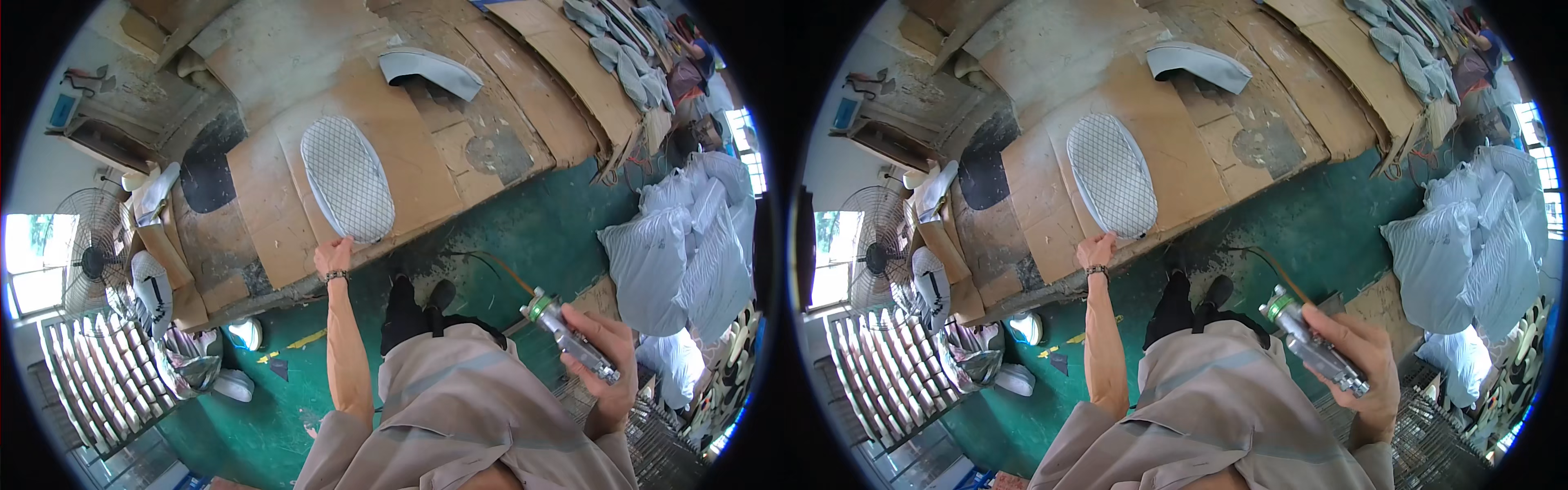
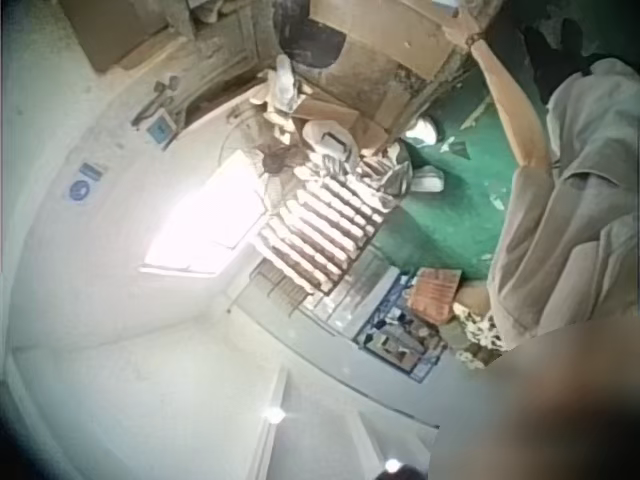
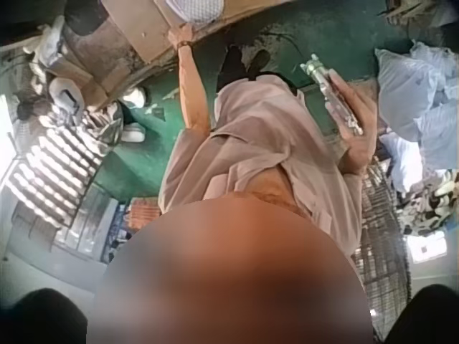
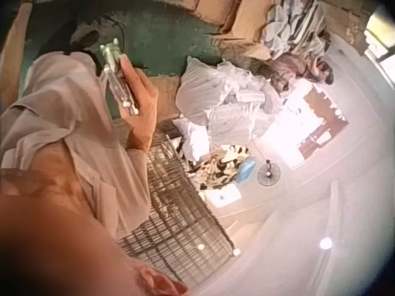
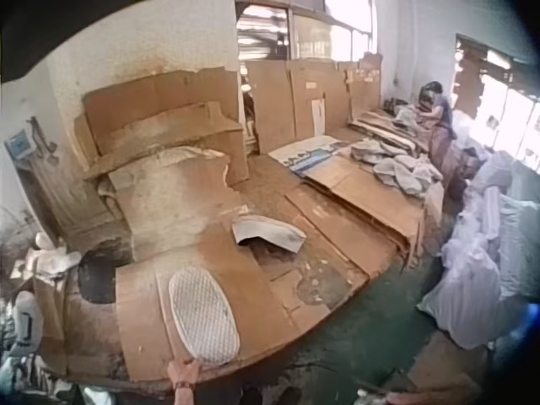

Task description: Spray adhesive or coating onto shoe sole components in a factory setting.

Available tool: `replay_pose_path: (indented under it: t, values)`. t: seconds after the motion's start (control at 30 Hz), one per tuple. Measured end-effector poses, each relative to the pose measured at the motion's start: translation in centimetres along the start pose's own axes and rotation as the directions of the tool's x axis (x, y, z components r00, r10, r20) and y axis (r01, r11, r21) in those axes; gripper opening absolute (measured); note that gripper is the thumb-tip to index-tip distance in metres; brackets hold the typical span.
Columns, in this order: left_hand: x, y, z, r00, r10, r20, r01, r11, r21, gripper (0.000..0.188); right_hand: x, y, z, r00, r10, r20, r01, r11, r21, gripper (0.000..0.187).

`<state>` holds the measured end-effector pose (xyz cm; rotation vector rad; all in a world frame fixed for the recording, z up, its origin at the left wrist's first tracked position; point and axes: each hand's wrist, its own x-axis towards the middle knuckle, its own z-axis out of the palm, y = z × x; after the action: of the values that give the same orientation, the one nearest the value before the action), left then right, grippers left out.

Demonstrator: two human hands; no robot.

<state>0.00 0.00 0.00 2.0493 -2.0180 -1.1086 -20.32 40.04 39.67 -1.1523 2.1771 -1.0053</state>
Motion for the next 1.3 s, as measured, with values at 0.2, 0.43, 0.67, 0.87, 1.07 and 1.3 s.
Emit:
replay_pose_path:
  t: [0.2,0.43,0.67,0.87,1.07,1.3]
  values:
    - [0.1,1.9,-0.1,0.995,-0.079,0.068,0.071,0.991,0.11,0.032,4.1,-2.0,1.9,0.997,-0.028,0.072,0.026,0.999,0.03,0.067]
    - [0.3,2.3,-0.8,0.999,-0.032,0.038,0.029,0.997,0.069,0.029,8.2,-3.6,5.2,0.99,-0.07,0.124,0.068,0.998,0.014,0.07]
    - [-0.5,3.3,-3.1,0.986,0.124,0.113,-0.102,0.978,-0.184,0.023,11.4,-3.8,8.9,0.987,0.026,0.157,-0.03,0.999,0.022,0.066]
    - [0.2,5.3,-6.3,0.934,0.045,0.355,0.246,0.641,-0.727,0.015,14.5,0.7,16.8,0.946,0.117,0.301,-0.121,0.993,-0.008,0.064]
    - [2.1,4.2,-5.0,0.895,0.056,0.442,0.317,0.616,-0.721,0.014,18.8,5.1,26.3,0.878,0.095,0.47,-0.048,0.993,-0.11,0.076]
    - [1.4,5.1,-6.1,0.977,-0.004,0.212,0.103,0.884,-0.457,0.017,21.8,7.5,27.9,0.747,0.17,0.643,0.034,0.956,-0.292,0.082]
